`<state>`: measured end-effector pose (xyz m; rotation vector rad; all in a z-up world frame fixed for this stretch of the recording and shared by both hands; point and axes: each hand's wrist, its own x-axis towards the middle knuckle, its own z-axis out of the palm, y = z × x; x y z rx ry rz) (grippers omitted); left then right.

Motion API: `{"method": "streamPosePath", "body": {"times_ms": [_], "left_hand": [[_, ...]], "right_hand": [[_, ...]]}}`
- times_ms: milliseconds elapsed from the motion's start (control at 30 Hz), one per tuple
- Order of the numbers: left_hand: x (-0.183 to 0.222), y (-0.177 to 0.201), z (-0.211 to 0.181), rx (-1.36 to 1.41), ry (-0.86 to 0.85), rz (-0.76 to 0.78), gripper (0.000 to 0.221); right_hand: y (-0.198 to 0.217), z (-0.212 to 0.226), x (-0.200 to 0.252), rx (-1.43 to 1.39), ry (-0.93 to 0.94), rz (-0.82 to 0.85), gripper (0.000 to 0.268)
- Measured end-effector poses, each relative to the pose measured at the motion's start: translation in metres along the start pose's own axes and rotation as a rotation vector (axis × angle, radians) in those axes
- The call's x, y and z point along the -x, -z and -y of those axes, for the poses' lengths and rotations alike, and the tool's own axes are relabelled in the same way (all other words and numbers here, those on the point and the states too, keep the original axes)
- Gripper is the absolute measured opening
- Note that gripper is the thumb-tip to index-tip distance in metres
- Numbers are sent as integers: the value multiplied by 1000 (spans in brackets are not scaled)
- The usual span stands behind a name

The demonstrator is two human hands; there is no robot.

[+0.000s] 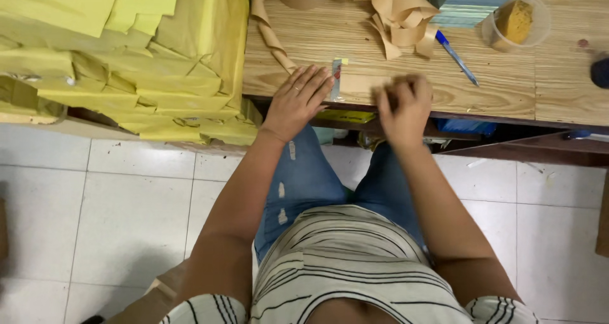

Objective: The person applies adhesive strips to small paper or cardboard items, using a roll of tape and a small tool to press them down.

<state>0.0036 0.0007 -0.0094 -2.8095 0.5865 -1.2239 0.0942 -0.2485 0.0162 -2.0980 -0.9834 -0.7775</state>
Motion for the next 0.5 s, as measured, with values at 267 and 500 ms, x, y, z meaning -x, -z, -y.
{"method": "streamPosePath", "body": {"times_ms": [267,500], "left_hand": [[-5,5,0,5,-6,-20,56],[1,-7,-2,142,43,-114,40]], "right_hand": [[-38,-53,-19,56,-241,449,37],[-54,59,0,-278,-130,614,18]]}}
